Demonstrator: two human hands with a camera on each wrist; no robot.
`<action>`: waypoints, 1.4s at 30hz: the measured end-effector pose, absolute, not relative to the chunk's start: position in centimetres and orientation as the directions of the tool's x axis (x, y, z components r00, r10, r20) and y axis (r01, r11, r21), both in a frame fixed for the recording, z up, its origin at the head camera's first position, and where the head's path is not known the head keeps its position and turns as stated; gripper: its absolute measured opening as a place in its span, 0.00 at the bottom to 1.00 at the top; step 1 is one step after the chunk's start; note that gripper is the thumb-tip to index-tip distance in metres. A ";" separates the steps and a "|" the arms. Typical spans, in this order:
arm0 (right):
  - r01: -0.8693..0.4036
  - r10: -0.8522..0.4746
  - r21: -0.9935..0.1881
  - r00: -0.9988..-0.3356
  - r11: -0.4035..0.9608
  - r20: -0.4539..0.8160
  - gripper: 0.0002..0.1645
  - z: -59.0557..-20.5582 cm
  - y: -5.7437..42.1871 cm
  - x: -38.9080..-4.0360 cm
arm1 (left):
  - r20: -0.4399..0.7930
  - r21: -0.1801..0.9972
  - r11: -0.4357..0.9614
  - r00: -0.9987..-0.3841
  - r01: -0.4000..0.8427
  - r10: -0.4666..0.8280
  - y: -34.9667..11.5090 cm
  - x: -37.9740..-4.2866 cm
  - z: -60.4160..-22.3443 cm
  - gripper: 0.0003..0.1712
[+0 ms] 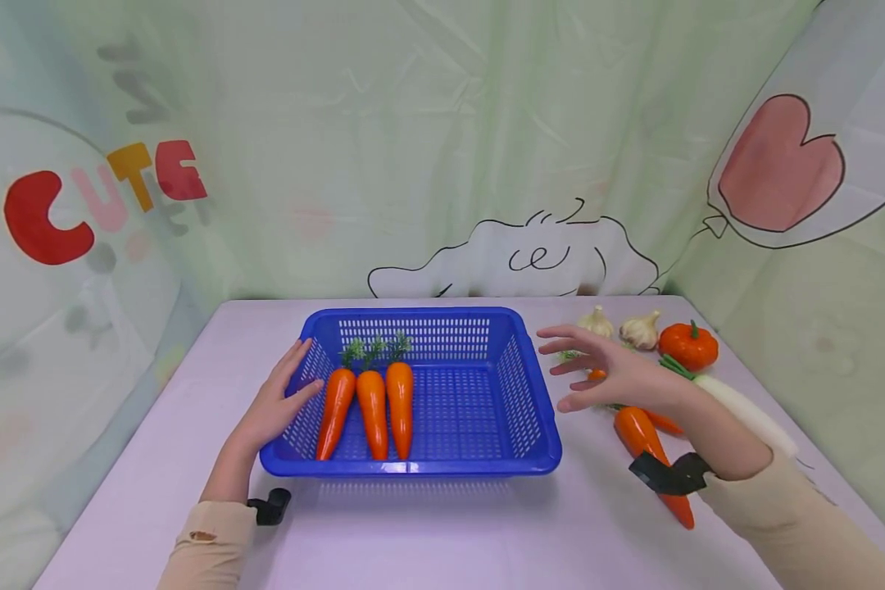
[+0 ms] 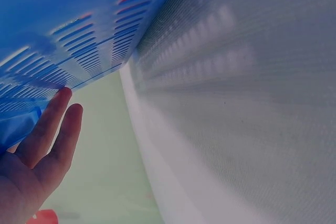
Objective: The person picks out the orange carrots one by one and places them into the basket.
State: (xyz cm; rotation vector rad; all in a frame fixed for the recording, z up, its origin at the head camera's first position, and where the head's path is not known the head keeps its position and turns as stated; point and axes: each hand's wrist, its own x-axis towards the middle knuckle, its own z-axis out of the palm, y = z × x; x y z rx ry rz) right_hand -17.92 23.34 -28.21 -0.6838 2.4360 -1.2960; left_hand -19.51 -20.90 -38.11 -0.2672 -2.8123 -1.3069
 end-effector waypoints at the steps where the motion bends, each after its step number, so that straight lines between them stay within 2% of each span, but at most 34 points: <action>1: -0.267 -0.528 -0.835 -0.849 0.482 -0.033 0.48 -28.3 23.6 -17.8 | 0.098 0.755 0.634 -0.985 0.168 0.143 -20.9 -19.5 -38.1 0.40; 9: -0.222 -0.473 -0.852 -0.880 0.475 -0.035 0.49 -29.3 25.7 -16.9 | 0.089 0.755 0.637 -0.986 0.158 0.140 -20.9 -19.3 -38.0 0.40; 19: -0.249 -0.417 -0.821 -0.909 0.513 0.015 0.50 -30.5 27.8 -16.1 | 0.099 0.748 0.643 -0.985 0.166 0.139 -21.0 -19.5 -38.0 0.40; 27: -0.315 -0.387 -0.784 -0.916 0.535 0.104 0.48 -32.2 29.5 -16.1 | 0.089 0.752 0.640 -0.987 0.157 0.137 -20.9 -19.5 -38.2 0.40; 34: -0.272 -0.334 -0.726 -0.940 0.631 0.062 0.48 -33.4 31.4 -15.7 | 0.095 0.752 0.638 -0.985 0.165 0.143 -20.6 -19.5 -38.0 0.39; 42: -0.240 -0.333 -0.766 -0.942 0.596 0.036 0.47 -34.8 32.7 -15.4 | 0.088 0.751 0.641 -0.987 0.156 0.136 -20.9 -19.5 -38.1 0.40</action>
